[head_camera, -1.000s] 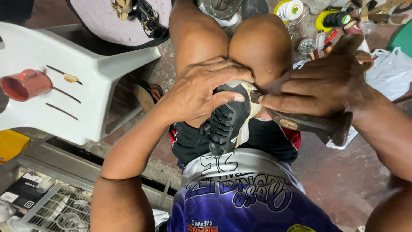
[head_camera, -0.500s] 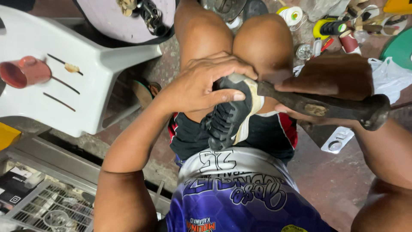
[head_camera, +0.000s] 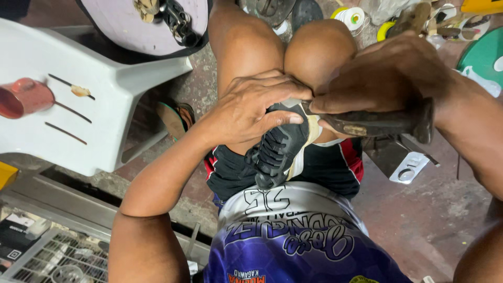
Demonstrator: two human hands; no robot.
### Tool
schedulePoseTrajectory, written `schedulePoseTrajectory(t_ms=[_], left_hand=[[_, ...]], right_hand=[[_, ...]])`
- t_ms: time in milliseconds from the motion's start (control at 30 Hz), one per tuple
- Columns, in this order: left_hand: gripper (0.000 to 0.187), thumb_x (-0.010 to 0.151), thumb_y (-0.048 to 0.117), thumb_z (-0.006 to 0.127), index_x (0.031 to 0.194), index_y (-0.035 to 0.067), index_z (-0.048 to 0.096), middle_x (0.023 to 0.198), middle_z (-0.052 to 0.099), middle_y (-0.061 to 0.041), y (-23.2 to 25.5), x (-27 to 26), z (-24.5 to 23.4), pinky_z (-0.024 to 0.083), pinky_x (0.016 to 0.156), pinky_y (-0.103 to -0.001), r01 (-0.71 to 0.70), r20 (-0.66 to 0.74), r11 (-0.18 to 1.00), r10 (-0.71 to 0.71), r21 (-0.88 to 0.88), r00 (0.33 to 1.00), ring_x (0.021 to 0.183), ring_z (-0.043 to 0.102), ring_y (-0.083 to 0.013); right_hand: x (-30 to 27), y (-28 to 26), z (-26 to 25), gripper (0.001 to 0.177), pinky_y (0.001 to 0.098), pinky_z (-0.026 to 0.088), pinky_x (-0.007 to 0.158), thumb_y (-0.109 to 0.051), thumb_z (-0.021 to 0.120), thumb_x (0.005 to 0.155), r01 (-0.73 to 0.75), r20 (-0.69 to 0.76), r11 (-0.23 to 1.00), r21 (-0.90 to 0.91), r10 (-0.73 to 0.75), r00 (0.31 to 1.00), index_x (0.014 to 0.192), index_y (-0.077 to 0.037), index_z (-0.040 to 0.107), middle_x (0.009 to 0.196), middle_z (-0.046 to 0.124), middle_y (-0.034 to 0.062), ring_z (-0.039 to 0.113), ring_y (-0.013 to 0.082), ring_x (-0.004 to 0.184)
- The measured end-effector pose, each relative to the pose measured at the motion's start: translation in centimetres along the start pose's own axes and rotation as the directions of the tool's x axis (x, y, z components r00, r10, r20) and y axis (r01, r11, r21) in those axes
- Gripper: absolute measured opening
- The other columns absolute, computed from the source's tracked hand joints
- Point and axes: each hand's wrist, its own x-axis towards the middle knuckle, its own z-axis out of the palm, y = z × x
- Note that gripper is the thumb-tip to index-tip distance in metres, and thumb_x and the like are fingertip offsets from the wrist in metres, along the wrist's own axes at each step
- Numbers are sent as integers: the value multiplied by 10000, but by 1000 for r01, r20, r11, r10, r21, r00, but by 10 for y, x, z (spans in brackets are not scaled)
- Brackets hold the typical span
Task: The person sits on the floor and uses a hammer to tap along the sole edge of a sneaker, then switches to a sanding block to smooth the same area. The person rotates the shoe to access different sections of the sole.
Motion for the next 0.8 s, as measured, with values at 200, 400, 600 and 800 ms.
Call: schedulePoseTrajectory(t_ms=[200,400,600,800], left_hand=[[380,1039,337,675,1282,47,647,1225,708,-109,-7,-5,1,535,1026,-422,-26,-20,1000,26,-5,999,1161,667,-331],[375,1022,324,692,1270,49,632,1240,696,-108,-4,-7,0,525,1016,-416,18,7,1000,-18,26,1000,1176,666,-326],[440,968,351,765,1312,112,631,1231,689,-61,15,-5,-6,515,1021,-394,52,59,996,-48,-76,997,1170,665,-270],[475,911,377,798,1277,117,646,1188,689,-43,24,2,-4,501,1016,-386,89,10,996,-89,24,996,1164,662,-270]], right_hand=[[2,9,-7,250,329,601,724,-201,807,788,383,-377,898,218,-284,881,1030,-150,777,913,775,56,762,215,865],[1,-29,1,350,298,607,726,-169,874,784,178,-396,862,475,28,918,1101,-103,742,933,764,60,759,165,796],[-33,-43,31,387,342,563,665,-206,867,733,224,-592,920,322,11,806,1068,-87,715,871,709,94,702,217,737],[-52,-35,51,287,300,420,453,-264,872,808,257,-653,966,-32,-215,726,1059,-155,784,722,670,-14,601,113,552]])
